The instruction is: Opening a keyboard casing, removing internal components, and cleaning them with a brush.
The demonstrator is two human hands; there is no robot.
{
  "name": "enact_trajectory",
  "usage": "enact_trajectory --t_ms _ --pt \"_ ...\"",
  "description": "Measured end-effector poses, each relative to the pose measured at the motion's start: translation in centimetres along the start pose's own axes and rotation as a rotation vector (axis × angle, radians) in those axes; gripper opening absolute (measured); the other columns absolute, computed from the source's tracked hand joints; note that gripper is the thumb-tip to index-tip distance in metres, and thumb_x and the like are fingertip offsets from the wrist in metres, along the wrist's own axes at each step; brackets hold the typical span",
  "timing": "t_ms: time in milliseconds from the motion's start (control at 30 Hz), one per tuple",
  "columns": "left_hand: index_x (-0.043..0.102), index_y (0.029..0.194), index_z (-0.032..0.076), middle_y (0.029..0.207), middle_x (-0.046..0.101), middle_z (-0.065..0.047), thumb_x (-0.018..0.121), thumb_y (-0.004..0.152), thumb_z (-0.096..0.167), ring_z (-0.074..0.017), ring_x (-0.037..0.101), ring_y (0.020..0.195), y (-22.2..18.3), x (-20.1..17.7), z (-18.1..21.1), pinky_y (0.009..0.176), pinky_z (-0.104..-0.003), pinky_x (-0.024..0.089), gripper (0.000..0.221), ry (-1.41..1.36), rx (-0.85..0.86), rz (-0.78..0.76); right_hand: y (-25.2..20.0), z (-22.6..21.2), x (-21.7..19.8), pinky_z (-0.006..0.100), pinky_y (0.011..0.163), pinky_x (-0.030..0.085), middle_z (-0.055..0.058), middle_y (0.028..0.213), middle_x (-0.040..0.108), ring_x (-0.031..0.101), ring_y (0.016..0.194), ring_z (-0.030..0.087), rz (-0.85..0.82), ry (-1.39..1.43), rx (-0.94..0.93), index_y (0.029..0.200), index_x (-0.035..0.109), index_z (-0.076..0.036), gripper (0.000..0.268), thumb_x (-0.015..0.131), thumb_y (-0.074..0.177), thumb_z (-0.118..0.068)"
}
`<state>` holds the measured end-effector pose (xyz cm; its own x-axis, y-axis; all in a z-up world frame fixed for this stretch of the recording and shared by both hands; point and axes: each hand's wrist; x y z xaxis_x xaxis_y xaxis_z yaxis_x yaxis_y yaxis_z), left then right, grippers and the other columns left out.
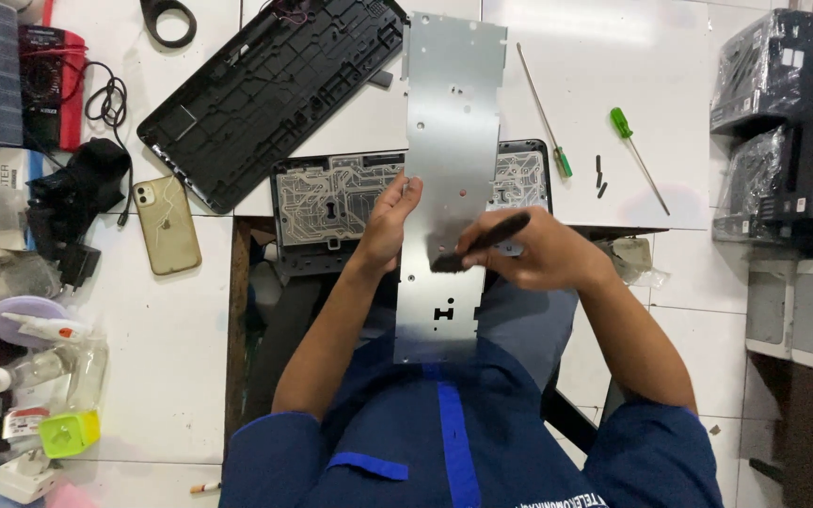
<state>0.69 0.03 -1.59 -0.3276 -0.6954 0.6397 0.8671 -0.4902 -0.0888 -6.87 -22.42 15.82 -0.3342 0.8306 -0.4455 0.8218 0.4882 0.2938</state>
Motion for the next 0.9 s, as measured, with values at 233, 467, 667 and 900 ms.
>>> enact_trajectory --t_ms 233,467,667,900 --pt "0.064 0.164 0.01 0.128 0.088 -0.022 0.058 0.13 0.034 -0.0238 0.087 0.115 1.1 -1.5 -2.0 0.106 -0.049 0.071 0.042 0.061 0.015 -0.005 -0.9 4.2 -1.0 0.038 0.079 0.065 0.015 0.104 0.082 0.079 0.086 0.031 0.499 -0.272 -0.215 0.125 0.079 0.0 0.008 0.079 0.118 0.001" --pt "0.067 0.149 0.011 0.119 0.089 -0.016 0.062 0.128 0.03 -0.0185 0.088 0.101 1.4 0.7 1.1 0.102 -0.044 0.072 0.029 0.114 0.04 0.098 -2.2 -2.1 3.6 0.036 0.07 0.069 0.011 0.096 0.082 0.08 0.081 0.026 -0.053 -0.134 -0.194 0.111 0.081 -0.008 0.014 0.089 0.1 -0.004" --pt "0.069 0.149 0.012 0.121 0.089 -0.017 0.064 0.128 0.029 -0.0192 0.087 0.103 3.9 -3.1 -2.7 0.105 -0.046 0.071 0.029 0.179 0.078 0.049 -1.3 4.9 0.4 0.037 0.077 0.067 0.015 0.11 0.081 0.081 0.093 0.032 0.39 -0.323 -0.167 0.127 0.08 0.001 0.014 0.082 0.114 0.001" --pt "0.041 0.181 -0.002 0.18 0.059 -0.017 0.065 0.116 0.042 -0.0257 0.057 0.166 5.3 1.0 2.0 0.136 -0.037 0.044 0.082 0.355 -0.007 0.228 -4.4 0.1 6.6 0.044 0.08 0.058 0.012 0.105 0.073 0.072 0.088 0.033 -0.173 -0.007 -0.148 0.128 0.072 -0.005 0.014 0.073 0.117 -0.014"
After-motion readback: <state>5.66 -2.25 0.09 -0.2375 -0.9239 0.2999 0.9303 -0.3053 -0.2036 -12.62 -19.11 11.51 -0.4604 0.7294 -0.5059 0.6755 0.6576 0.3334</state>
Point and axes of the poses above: each hand's wrist, its own y-axis towards the middle knuckle, its own x-axis out of the palm, z = x × y
